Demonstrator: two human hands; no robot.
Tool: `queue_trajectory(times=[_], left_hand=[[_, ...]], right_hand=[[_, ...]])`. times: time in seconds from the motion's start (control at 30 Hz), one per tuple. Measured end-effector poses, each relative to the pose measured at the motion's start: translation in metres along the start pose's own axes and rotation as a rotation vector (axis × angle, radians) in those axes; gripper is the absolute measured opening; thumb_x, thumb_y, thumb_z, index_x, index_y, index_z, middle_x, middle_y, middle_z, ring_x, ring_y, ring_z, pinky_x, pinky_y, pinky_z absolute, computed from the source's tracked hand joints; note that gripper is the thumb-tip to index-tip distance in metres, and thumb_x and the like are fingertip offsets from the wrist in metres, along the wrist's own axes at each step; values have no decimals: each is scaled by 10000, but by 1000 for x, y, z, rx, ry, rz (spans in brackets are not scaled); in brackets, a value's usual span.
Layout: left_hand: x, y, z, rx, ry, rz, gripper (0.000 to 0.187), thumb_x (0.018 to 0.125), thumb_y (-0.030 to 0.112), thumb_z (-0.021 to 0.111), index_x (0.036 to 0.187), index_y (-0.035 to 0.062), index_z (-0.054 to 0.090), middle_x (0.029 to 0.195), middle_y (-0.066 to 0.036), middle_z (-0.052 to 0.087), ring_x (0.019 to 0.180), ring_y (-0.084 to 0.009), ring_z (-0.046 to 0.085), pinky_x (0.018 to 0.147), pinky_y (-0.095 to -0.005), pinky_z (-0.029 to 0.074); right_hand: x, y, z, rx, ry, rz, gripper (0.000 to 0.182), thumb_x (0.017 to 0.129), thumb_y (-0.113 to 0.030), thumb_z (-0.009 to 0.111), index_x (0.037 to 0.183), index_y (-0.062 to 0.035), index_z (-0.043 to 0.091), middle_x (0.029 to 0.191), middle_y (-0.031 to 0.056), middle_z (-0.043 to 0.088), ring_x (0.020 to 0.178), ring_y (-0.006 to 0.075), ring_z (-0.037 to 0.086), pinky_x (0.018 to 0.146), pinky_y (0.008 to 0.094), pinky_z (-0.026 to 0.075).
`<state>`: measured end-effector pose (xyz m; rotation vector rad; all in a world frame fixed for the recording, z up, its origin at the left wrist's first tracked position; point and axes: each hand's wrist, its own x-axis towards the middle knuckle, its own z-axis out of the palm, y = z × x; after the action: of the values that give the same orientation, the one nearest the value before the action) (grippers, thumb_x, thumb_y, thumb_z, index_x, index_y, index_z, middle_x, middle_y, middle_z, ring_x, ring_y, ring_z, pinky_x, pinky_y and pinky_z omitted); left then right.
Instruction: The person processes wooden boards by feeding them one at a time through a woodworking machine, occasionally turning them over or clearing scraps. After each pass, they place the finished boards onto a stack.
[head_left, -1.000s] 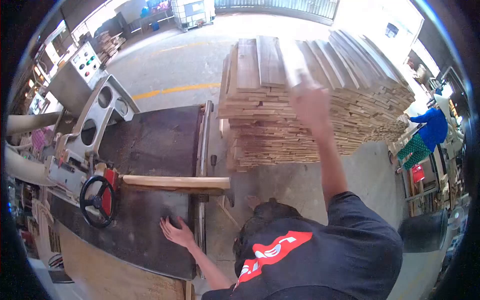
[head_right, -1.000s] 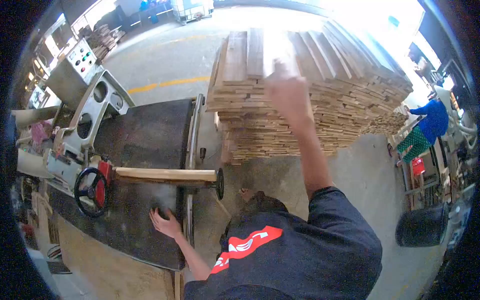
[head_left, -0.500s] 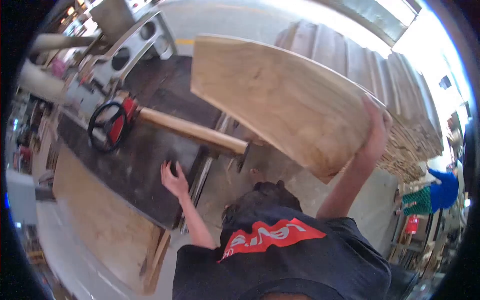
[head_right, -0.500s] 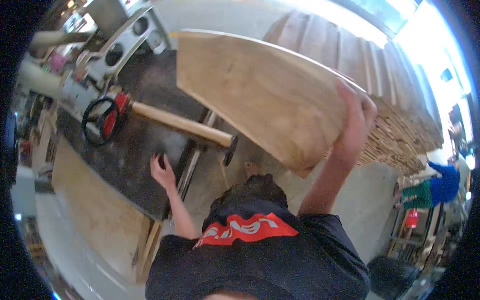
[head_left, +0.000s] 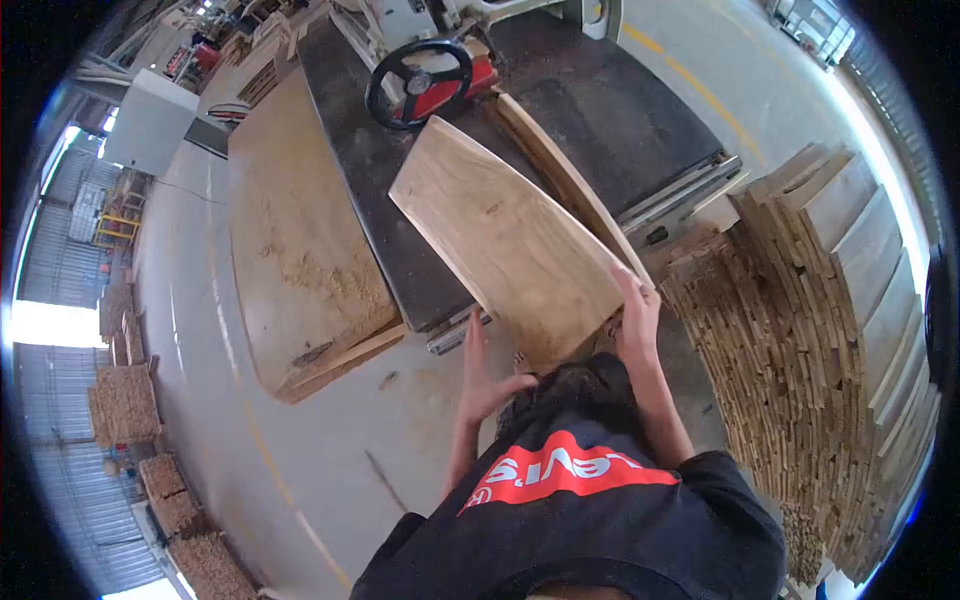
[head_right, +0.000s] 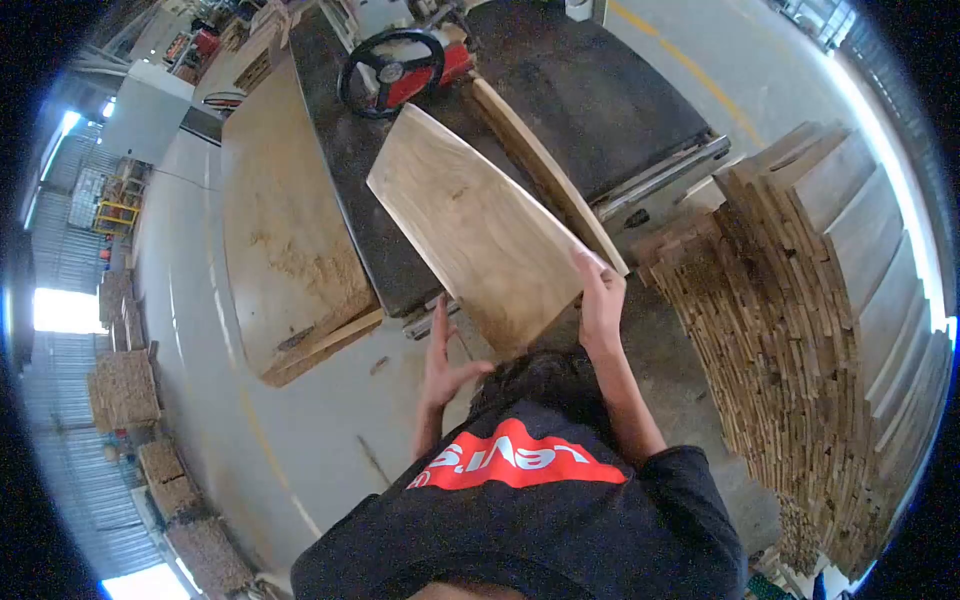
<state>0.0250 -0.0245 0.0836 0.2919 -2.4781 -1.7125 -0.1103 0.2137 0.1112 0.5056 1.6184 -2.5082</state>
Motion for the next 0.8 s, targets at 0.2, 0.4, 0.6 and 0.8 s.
queue_trajectory(times=[0.2,0.4,0.6,0.8], left_hand=[[-7,-38,38,413,175,-98,1578,501,499,1036,1648,-102,134,1685,-408,159,1584,-516,213,1278,-511,291],[-3,-47,42,546,128,64,1456,521,503,1012,1628,-72,261,1665,-425,184,1570,-548,221,1262,-584,268],[27,-32,60,814,112,-35,1443,491,583,974,1605,-75,334,1672,-389,227,1589,-521,196,1247,-678,212],[63,-25,56,864,81,-26,1396,486,617,955,1571,-63,401,1664,-365,258,1597,-492,179,1236,-696,199]], right_hand=[[-7,68,-63,-216,-373,614,557,1033,-412,704,1306,72,669,1120,123,771,921,197,767,828,330,613],[19,85,-93,-111,-458,813,642,1009,-477,722,1344,63,631,1254,202,738,1068,302,768,952,404,627],[50,96,-97,-4,-402,826,550,1036,-397,706,1318,67,615,1212,197,730,1115,340,750,950,429,632],[53,88,-79,-146,-334,634,515,1029,-411,712,1320,7,632,1188,183,771,1053,295,776,909,367,601]])
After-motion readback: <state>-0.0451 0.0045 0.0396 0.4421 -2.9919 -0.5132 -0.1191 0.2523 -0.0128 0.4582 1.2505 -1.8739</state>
